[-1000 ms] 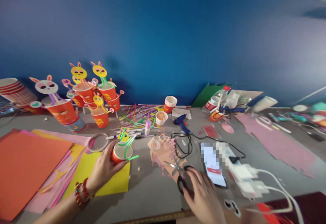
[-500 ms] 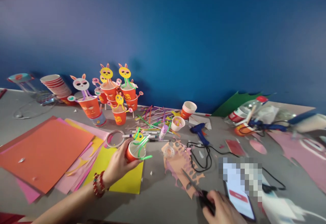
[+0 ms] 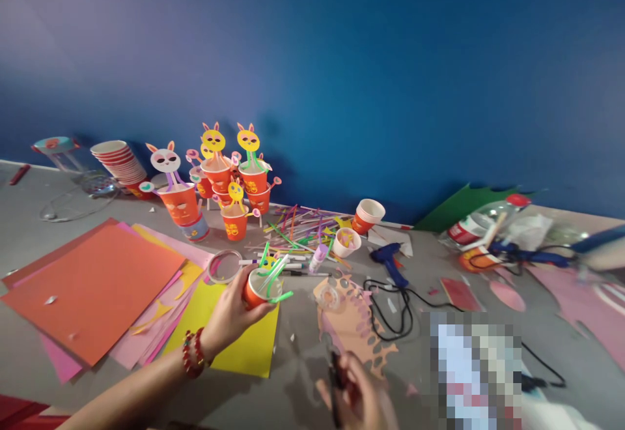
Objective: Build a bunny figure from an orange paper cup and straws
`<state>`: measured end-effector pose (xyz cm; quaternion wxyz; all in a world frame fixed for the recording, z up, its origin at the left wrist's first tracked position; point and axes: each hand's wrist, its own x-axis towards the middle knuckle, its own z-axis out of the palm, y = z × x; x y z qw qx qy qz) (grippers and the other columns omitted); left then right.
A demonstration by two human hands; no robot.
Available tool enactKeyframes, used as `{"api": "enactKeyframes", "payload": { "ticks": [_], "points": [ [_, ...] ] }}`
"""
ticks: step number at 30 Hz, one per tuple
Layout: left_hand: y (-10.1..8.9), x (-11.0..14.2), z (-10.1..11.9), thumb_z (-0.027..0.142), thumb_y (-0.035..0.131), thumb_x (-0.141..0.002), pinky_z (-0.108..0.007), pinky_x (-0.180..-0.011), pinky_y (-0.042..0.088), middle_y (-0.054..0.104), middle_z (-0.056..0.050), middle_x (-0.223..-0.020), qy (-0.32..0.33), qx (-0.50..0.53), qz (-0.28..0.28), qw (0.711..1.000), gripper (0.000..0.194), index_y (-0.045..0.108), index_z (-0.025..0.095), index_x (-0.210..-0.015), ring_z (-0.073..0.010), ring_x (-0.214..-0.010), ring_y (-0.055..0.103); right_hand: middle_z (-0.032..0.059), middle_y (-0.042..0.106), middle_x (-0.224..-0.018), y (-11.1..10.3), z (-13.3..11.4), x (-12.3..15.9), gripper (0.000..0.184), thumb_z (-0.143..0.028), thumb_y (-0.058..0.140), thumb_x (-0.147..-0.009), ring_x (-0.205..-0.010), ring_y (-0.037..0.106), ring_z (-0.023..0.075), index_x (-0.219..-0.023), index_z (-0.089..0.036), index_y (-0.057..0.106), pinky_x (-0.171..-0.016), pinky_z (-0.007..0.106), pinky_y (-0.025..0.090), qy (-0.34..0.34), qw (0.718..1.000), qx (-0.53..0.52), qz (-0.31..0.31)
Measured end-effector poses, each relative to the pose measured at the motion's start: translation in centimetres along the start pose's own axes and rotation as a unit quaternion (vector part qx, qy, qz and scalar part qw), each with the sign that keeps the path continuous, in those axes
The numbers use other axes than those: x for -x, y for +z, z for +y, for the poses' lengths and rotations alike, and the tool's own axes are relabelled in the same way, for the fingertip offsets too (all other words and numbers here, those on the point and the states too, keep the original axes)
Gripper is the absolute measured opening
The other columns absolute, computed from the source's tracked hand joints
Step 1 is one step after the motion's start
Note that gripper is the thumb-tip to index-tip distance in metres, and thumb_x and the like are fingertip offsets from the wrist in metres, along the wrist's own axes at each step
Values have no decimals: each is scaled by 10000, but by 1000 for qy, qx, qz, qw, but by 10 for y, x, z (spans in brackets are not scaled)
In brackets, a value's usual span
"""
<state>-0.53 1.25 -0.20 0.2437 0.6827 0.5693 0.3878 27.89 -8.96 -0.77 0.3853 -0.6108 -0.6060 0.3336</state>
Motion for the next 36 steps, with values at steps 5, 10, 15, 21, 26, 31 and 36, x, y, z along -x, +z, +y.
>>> {"api": "enactKeyframes", "payload": {
  "ticks": [5, 10, 15, 21, 26, 31, 36],
  "points": [
    [-3, -2, 0, 375, 776, -748, -424, -860, 591, 713, -105, -1150, -2, 11, 16, 1000, 629, 450, 223, -1264, -296, -1014, 728, -1, 607, -557, 62, -17, -15, 448, -665, 649, -821, -457, 545, 136, -736, -225, 618, -449, 186, 485, -58, 998, -2, -12],
    [-3, -2, -2, 374, 780, -755, -430, -854, 588, 710, -116, -1162, -5, 13, 10, 1000, 659, 428, 223, -1291, -301, -1014, 726, -30, 537, -546, 67, -28, -28, 438, -619, 654, -848, -452, 487, 113, -692, -221, 555, -445, 177, 442, -54, 998, 0, -42],
    [-5, -3, -3, 371, 783, -750, -421, -838, 588, 710, -98, -1136, -5, 8, 20, 1000, 636, 440, 234, -1268, -295, -997, 722, -33, 509, -551, 67, -21, -24, 462, -640, 626, -856, -457, 452, 109, -685, -220, 535, -429, 177, 413, -45, 998, -6, -37],
    [-6, -3, -3, 348, 811, -719, -449, -875, 586, 699, -110, -1185, -2, -30, 6, 1000, 681, 444, 230, -1281, -315, -1044, 713, -26, 551, -589, 55, -21, -19, 415, -607, 659, -836, -480, 485, 117, -739, -214, 568, -454, 187, 417, -35, 997, 16, -72],
    [-3, 0, -4, 361, 813, -713, -440, -879, 596, 701, -124, -1187, 32, -58, 4, 998, 719, 436, 217, -1307, -322, -1060, 714, -46, 522, -605, 49, -42, -29, 351, -513, 686, -843, -502, 474, 119, -760, -227, 501, -475, 192, 393, -13, 992, 52, -118],
    [-2, 0, -7, 386, 797, -737, -455, -905, 590, 686, -149, -1220, 56, -80, 6, 995, 730, 418, 204, -1333, -331, -1095, 701, -70, 462, -584, 50, -50, -35, 398, -530, 670, -848, -498, 404, 111, -738, -242, 417, -475, 197, 350, 2, 988, 61, -140],
    [-1, 0, -7, 384, 799, -738, -460, -914, 587, 683, -154, -1222, 61, -84, 5, 995, 731, 413, 203, -1332, -335, -1099, 699, -70, 476, -580, 50, -51, -36, 390, -523, 675, -844, -495, 409, 109, -743, -239, 428, -471, 194, 346, 2, 988, 70, -139]
  ]
}}
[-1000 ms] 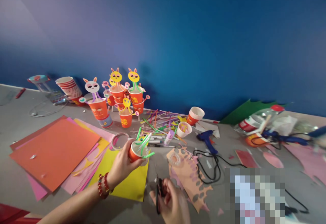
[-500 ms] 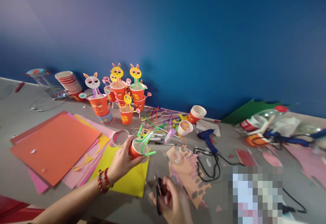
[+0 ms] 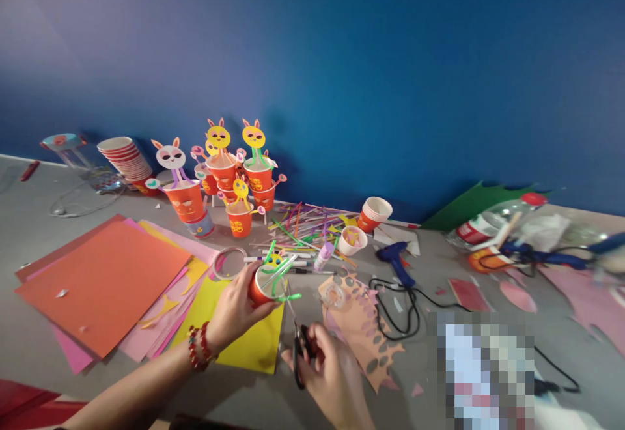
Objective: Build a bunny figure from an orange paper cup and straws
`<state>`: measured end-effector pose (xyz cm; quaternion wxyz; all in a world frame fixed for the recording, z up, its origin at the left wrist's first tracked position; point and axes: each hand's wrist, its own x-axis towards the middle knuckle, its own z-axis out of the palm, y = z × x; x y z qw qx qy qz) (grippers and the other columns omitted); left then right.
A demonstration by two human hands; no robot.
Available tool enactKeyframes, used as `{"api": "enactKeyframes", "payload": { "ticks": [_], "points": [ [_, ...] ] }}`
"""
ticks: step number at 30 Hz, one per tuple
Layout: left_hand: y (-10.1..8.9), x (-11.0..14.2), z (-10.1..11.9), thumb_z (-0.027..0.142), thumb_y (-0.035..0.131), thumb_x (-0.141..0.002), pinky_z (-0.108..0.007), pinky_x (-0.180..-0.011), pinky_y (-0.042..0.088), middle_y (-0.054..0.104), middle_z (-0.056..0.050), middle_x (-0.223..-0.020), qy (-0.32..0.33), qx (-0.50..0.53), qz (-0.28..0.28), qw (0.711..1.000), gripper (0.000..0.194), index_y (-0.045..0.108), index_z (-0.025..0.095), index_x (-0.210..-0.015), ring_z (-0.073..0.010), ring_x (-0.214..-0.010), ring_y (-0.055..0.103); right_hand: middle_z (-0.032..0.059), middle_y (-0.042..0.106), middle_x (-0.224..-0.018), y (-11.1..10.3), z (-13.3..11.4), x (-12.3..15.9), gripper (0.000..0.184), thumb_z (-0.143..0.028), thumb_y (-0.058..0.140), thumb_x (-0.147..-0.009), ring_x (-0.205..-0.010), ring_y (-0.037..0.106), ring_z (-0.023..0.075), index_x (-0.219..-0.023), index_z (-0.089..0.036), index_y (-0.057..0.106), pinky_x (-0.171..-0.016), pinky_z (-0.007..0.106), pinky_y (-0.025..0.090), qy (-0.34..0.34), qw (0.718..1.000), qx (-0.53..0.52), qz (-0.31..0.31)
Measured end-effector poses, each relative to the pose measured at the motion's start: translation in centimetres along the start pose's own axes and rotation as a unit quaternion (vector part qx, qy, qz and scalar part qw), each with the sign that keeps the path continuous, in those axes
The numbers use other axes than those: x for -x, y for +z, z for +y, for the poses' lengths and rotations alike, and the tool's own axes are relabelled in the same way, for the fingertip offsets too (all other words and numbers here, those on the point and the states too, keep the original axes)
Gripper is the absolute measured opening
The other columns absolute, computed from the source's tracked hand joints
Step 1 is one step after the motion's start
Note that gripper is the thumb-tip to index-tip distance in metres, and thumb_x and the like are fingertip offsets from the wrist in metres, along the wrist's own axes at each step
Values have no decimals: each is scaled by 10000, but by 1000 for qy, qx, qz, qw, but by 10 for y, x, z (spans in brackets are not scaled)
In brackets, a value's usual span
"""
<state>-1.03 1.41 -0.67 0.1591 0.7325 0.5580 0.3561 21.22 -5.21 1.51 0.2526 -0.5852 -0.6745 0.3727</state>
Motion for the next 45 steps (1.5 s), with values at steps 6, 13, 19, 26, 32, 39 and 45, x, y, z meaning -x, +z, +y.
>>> {"api": "enactKeyframes", "payload": {
  "ticks": [6, 13, 19, 26, 32, 39, 45],
  "points": [
    [-2, 0, 3, 370, 791, -745, -457, -899, 590, 685, -151, -1219, 1, 4, 1, 1000, 719, 412, 212, -1334, -336, -1092, 702, -61, 517, -573, 1, -2, 0, 365, -494, 696, -832, -478, 462, 115, -739, -238, 453, -465, 194, 370, -17, 1000, 12, 19],
    [-2, 0, 3, 404, 785, -753, -461, -894, 592, 686, -156, -1214, 3, 6, 1, 1000, 718, 417, 205, -1337, -341, -1090, 704, -55, 525, -582, 2, 0, 2, 364, -514, 686, -838, -478, 468, 121, -756, -240, 461, -466, 204, 368, -22, 1000, 3, 20],
    [-4, 0, 4, 369, 791, -737, -460, -895, 594, 692, -164, -1208, -3, 4, -4, 1000, 721, 426, 185, -1331, -344, -1087, 707, -64, 470, -604, 2, 0, 1, 373, -498, 685, -848, -509, 434, 117, -749, -237, 438, -487, 202, 363, -2, 1000, -27, -5],
    [-4, 0, 4, 343, 799, -726, -461, -905, 591, 690, -155, -1215, 3, 10, 4, 1000, 730, 425, 200, -1335, -342, -1095, 705, -55, 457, -624, 5, 6, 1, 374, -510, 673, -856, -540, 441, 124, -743, -231, 451, -510, 207, 385, -11, 999, -53, 6],
    [-3, 0, 4, 346, 804, -723, -477, -909, 587, 686, -163, -1220, -5, 14, -3, 1000, 740, 423, 202, -1341, -353, -1102, 699, -55, 469, -611, 3, 0, 1, 366, -506, 663, -858, -513, 442, 119, -737, -230, 454, -484, 205, 368, -10, 999, -43, 2],
    [-3, 0, 4, 357, 802, -724, -458, -904, 589, 692, -152, -1219, 6, 24, 9, 1000, 735, 439, 208, -1346, -340, -1094, 702, -42, 529, -612, 2, 0, 3, 347, -501, 688, -852, -511, 475, 122, -753, -224, 504, -485, 196, 394, -25, 999, -17, 24],
    [-3, 0, 3, 378, 789, -747, -446, -906, 590, 690, -151, -1225, 15, 21, 15, 1000, 719, 431, 205, -1346, -327, -1097, 703, -52, 518, -596, 0, -2, 3, 330, -474, 690, -855, -495, 468, 114, -758, -224, 497, -473, 190, 390, -38, 999, 0, 28]
  ]
}}
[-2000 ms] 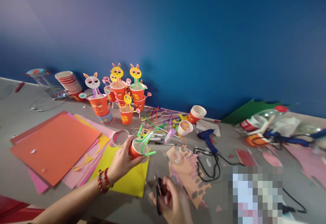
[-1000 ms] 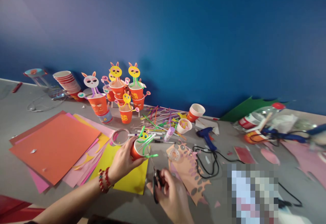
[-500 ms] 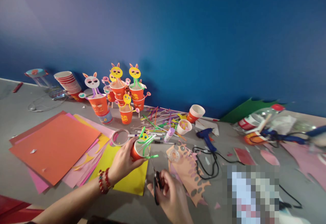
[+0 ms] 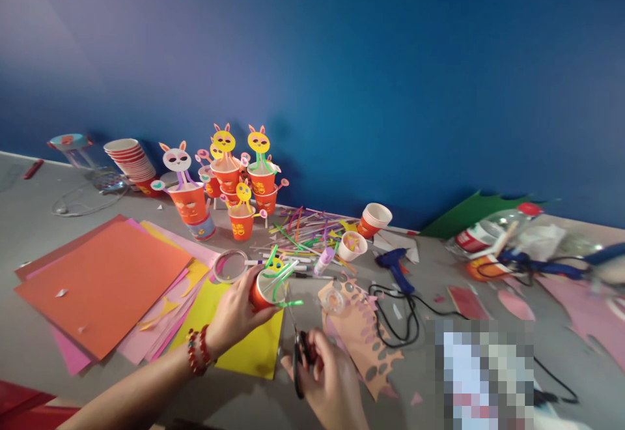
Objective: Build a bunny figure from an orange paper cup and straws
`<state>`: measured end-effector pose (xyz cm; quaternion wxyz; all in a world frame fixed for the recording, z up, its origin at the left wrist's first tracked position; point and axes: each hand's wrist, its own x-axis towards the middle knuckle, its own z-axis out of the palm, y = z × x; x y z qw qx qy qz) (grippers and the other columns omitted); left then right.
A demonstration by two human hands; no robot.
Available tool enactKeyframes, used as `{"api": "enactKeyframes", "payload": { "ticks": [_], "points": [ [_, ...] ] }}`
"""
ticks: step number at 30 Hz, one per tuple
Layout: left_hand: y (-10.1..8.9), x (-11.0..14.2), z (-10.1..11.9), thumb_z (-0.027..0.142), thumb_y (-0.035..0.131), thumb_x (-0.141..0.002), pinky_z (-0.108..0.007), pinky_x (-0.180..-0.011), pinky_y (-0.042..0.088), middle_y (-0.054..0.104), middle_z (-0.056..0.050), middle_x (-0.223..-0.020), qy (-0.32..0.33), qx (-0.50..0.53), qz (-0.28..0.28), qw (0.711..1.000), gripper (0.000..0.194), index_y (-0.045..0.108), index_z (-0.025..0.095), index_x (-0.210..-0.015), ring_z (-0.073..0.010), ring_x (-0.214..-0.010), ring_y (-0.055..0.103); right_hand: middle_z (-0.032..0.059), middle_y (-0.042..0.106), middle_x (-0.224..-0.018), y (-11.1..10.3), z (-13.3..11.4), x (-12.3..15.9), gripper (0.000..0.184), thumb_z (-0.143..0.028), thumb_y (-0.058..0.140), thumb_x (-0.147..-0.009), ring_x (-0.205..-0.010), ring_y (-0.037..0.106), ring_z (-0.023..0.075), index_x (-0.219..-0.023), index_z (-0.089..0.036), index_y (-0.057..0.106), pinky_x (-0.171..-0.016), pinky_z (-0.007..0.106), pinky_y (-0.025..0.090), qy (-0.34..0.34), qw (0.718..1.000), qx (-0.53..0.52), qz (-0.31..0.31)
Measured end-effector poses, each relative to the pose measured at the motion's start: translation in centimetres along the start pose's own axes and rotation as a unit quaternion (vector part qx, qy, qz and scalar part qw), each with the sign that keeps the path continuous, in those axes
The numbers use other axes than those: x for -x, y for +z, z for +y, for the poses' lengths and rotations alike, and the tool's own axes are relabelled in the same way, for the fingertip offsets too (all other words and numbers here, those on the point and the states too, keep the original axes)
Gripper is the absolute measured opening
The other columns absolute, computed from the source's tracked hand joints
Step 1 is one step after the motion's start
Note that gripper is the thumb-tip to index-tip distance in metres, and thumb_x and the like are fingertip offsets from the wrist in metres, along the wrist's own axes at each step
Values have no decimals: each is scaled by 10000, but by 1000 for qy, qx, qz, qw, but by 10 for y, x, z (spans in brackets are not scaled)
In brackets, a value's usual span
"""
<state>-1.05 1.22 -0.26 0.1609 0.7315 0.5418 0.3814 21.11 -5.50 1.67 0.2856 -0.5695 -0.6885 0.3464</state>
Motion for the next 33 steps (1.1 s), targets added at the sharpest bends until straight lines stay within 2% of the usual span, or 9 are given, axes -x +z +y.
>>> {"api": "enactKeyframes", "payload": {
  "ticks": [11, 20, 29, 33],
  "points": [
    [0, 0, 0, 360, 791, -743, -453, -904, 587, 683, -151, -1224, -3, -5, -7, 1000, 734, 411, 214, -1354, -335, -1090, 701, -65, 481, -577, 1, 4, -1, 376, -486, 707, -839, -487, 441, 114, -721, -236, 452, -463, 188, 367, 14, 1000, -21, -7],
    [0, 0, 0, 358, 788, -745, -467, -916, 584, 680, -164, -1234, -8, -3, -13, 1000, 729, 406, 206, -1347, -343, -1105, 698, -76, 436, -561, 4, 3, -1, 383, -472, 677, -867, -494, 416, 114, -721, -244, 405, -473, 192, 356, 26, 996, -82, -12],
    [0, -1, 2, 362, 795, -735, -476, -909, 588, 692, -167, -1216, -23, -3, -22, 1000, 719, 421, 198, -1327, -350, -1099, 701, -68, 439, -564, 5, 11, -1, 404, -495, 615, -907, -500, 433, 118, -724, -253, 348, -495, 200, 365, 15, 997, -72, -38],
    [1, -1, 1, 358, 800, -726, -479, -913, 587, 690, -174, -1228, -23, -4, -23, 999, 729, 428, 184, -1329, -353, -1105, 700, -61, 452, -571, 6, 16, 1, 410, -521, 599, -910, -509, 441, 120, -725, -252, 351, -504, 198, 384, 0, 998, -60, -32]
  ]
}}
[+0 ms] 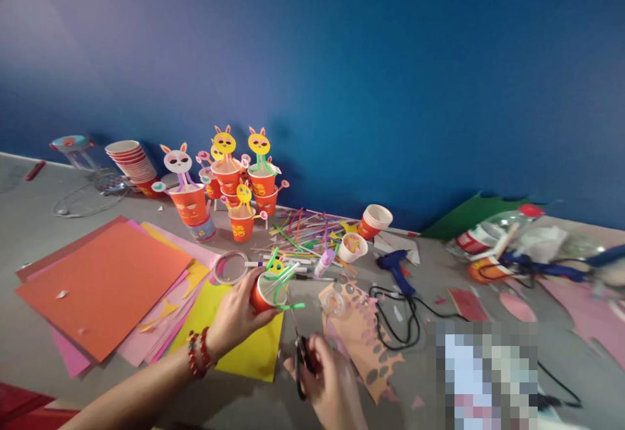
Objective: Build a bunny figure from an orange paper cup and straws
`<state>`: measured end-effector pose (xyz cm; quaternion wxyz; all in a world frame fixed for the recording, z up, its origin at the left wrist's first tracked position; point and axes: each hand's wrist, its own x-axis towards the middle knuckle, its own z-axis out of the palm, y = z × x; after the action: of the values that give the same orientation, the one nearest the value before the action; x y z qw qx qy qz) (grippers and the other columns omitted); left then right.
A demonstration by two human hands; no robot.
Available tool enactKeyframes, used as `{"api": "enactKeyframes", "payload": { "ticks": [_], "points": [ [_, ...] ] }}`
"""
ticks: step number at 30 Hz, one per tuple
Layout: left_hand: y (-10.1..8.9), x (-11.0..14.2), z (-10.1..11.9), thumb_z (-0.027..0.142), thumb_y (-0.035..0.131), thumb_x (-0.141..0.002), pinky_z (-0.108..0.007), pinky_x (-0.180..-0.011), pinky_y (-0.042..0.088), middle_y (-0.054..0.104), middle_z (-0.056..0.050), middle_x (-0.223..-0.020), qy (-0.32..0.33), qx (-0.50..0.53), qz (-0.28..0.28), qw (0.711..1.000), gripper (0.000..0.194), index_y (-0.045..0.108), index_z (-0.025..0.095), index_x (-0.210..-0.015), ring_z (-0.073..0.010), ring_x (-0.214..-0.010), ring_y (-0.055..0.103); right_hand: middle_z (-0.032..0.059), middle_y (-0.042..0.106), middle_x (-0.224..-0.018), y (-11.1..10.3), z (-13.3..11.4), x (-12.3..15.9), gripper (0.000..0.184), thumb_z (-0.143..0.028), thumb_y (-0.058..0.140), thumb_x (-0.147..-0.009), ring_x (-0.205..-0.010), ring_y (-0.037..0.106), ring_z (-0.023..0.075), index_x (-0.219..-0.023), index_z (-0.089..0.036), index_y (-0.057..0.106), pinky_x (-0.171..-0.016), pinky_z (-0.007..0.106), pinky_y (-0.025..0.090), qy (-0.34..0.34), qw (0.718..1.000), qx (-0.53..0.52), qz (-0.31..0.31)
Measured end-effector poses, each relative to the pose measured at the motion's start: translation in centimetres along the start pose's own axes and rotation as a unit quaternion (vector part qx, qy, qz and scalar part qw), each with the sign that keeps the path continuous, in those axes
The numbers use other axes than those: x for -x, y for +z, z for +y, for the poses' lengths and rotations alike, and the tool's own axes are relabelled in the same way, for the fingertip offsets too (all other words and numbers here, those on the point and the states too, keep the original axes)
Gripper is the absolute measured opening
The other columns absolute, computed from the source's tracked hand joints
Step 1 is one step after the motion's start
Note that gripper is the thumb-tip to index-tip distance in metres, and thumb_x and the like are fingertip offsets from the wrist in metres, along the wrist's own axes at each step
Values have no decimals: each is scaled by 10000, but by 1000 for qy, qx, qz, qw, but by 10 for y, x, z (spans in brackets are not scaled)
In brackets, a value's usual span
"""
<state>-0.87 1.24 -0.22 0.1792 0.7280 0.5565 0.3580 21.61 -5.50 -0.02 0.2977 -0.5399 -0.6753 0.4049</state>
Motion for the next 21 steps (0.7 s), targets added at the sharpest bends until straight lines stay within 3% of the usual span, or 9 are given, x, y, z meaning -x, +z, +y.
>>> {"api": "enactKeyframes", "payload": {
  "ticks": [10, 14, 18, 21],
  "points": [
    [1, 2, -2, 372, 792, -741, -479, -916, 587, 689, -164, -1230, 4, 2, 2, 1000, 731, 423, 194, -1346, -349, -1110, 698, -45, 505, -550, 1, 6, 0, 408, -537, 588, -916, -492, 481, 127, -714, -246, 385, -484, 193, 395, -17, 998, 60, 19],
    [2, 1, -3, 387, 783, -753, -472, -902, 594, 694, -159, -1217, 8, 0, 10, 1000, 711, 435, 197, -1343, -347, -1097, 704, -50, 475, -534, 1, 11, 1, 452, -572, 598, -905, -478, 459, 120, -672, -244, 393, -450, 181, 389, -40, 993, 86, 69],
    [2, 2, -3, 401, 806, -727, -472, -901, 598, 700, -163, -1207, 20, 9, 11, 1000, 728, 444, 198, -1325, -344, -1081, 713, -39, 494, -537, -7, 19, 3, 453, -615, 581, -904, -461, 474, 120, -685, -240, 452, -461, 183, 437, -46, 990, 46, 126],
    [1, 4, 1, 420, 823, -711, -461, -908, 598, 703, -168, -1213, 55, 32, 0, 998, 752, 443, 201, -1322, -338, -1076, 717, -12, 545, -575, -20, 22, 3, 453, -646, 571, -895, -480, 497, 133, -725, -230, 523, -464, 197, 451, -30, 992, 11, 123]
  ]
}}
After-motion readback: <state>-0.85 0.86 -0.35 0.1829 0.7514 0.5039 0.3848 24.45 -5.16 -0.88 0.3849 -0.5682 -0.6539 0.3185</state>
